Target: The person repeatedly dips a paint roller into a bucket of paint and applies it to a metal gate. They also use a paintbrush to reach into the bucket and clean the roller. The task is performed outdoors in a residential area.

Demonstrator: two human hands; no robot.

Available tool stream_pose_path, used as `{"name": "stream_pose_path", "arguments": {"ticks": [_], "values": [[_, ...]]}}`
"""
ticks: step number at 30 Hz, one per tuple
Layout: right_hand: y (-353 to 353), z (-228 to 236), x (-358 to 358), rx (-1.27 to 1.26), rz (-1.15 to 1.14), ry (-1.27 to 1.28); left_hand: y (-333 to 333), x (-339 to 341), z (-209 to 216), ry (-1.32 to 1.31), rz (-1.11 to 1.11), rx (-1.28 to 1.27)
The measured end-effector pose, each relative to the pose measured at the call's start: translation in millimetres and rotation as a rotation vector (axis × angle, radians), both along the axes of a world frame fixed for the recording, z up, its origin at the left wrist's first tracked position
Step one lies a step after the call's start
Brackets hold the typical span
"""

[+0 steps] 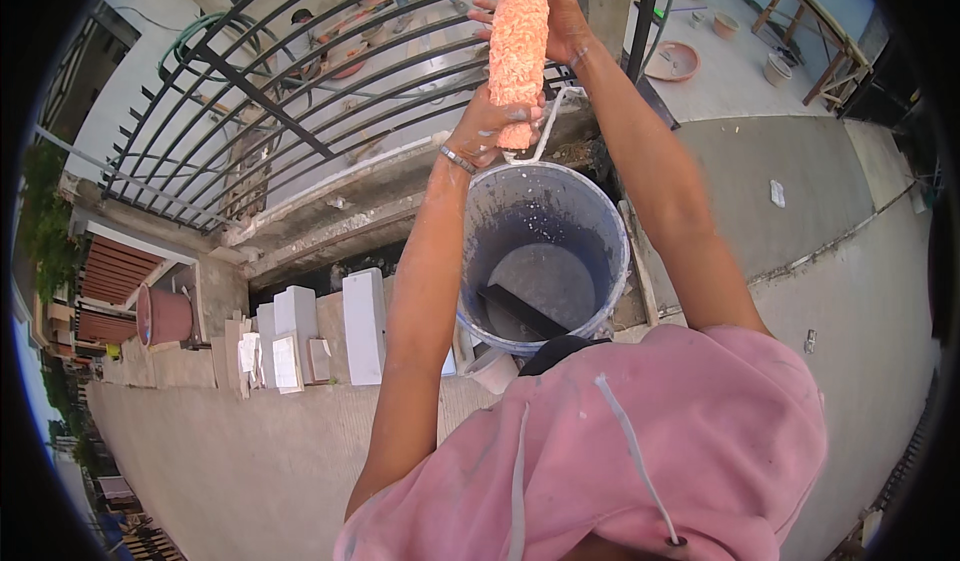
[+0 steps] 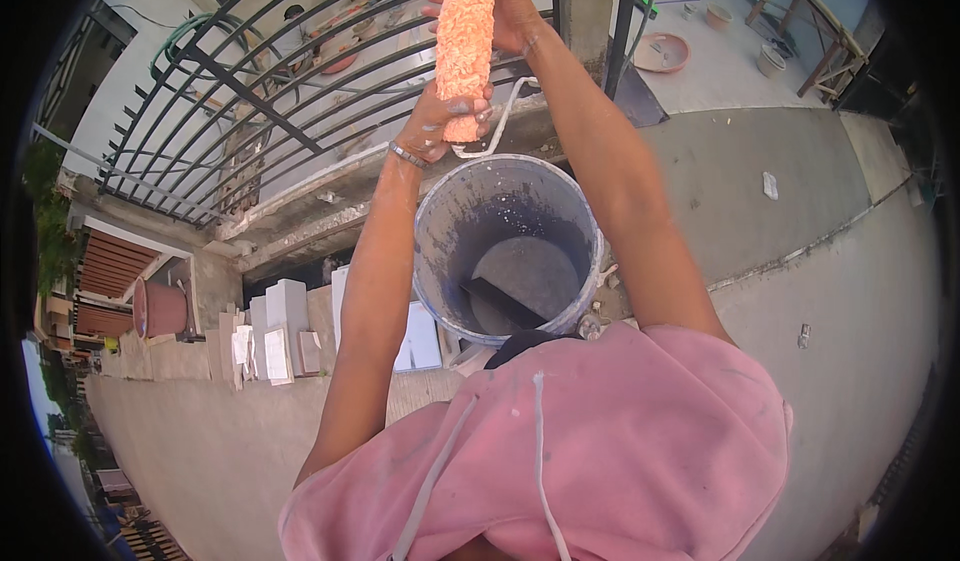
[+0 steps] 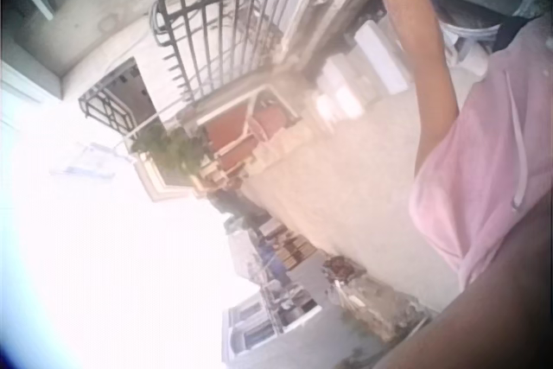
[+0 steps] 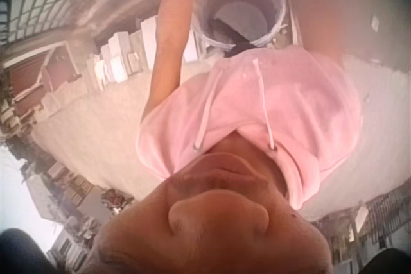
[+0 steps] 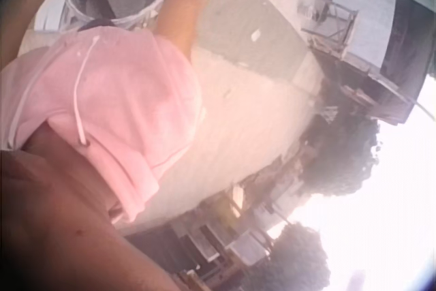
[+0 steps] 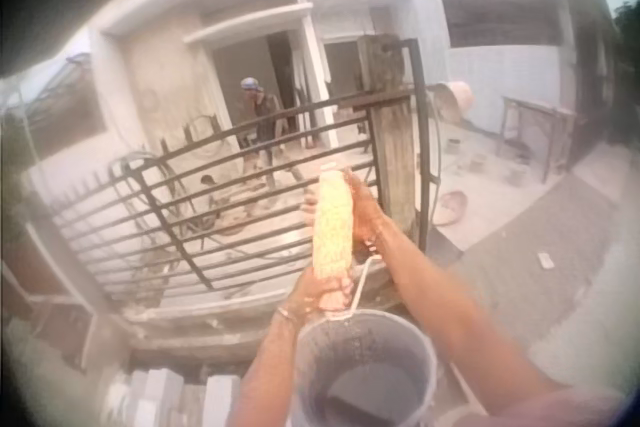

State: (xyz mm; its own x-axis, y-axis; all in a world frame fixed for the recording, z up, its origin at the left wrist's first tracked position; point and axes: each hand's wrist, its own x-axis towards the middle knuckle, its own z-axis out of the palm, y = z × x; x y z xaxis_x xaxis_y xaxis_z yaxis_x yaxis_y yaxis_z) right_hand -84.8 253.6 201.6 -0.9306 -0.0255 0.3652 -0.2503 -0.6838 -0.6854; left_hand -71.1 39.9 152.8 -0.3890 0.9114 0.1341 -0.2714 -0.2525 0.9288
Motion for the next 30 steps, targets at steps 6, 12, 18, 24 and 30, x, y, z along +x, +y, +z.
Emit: {"name": "stream_pose_path", "arguments": {"ticks": [6, 12, 18, 24, 30], "values": [[7.8, 3.7, -20.6, -0.034, 0.429, 0.263, 4.5, 6.2, -8.1, -0.149, -0.2, 0.042], [-8.9, 20.1, -5.1, 0.157, -0.352, -0.236, 14.8, 0.0, 3.7, 0.04, 0.089, -0.143], [-25.1, 16.9, -6.0, 0.525, -1.002, -0.564, 47.7, 4.8, -33.8, 0.717, 0.71, -0.439], [-18.6, -21.3, -12.6, 0.887, -1.206, -0.658, 52.3, 51.0, -41.9, 0.881, 0.85, -0.718], [-8.9, -55.9, 55.9, 0.834, -0.715, -0.376, 2.6, 15.8, -45.9, -0.465, 0.212, 0.085]]}}
